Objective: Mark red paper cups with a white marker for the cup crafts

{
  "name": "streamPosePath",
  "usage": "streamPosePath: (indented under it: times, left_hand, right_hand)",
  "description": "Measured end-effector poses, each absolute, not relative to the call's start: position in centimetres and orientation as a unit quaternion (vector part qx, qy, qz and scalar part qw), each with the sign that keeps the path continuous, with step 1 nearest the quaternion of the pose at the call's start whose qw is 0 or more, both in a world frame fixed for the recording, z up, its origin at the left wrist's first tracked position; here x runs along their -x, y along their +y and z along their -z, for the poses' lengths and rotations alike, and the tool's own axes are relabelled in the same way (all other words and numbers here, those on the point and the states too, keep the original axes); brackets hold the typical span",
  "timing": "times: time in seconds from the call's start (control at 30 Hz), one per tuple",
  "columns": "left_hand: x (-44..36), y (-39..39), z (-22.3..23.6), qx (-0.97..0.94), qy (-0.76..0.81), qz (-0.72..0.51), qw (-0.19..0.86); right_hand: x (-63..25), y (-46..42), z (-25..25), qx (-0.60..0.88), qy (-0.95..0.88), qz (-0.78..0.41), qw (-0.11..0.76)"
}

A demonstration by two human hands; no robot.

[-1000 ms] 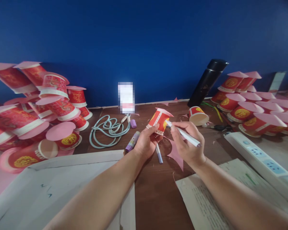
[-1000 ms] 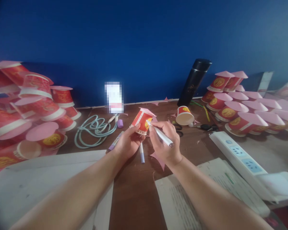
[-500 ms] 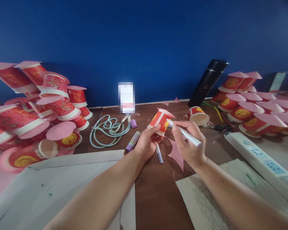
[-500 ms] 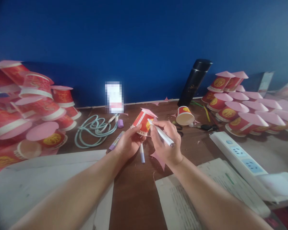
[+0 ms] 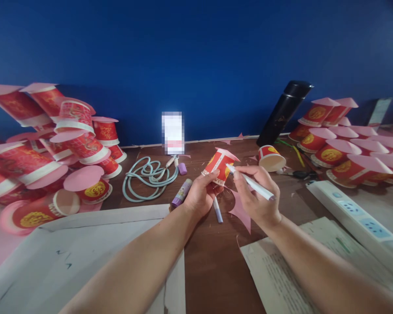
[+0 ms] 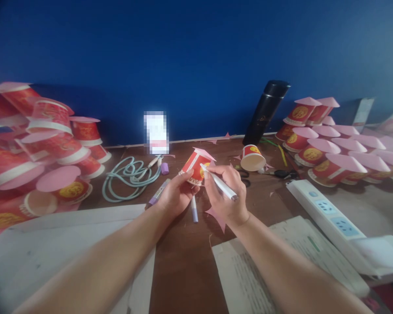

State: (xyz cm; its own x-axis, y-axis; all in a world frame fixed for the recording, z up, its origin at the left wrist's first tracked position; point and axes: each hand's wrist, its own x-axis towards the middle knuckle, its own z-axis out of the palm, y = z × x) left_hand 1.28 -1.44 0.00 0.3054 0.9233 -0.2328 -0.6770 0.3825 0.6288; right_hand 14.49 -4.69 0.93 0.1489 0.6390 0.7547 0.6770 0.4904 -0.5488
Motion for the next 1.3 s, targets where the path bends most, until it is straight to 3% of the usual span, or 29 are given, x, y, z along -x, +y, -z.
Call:
streamPosePath:
  times: [1.3]
  left_hand:
    - [-1.31,-1.28,0.12,-0.223,0.281,-0.514,0.779]
  right_hand:
    - [-14.31,-4.88,-1.02,0.504,-0.662,0.021,0.554]
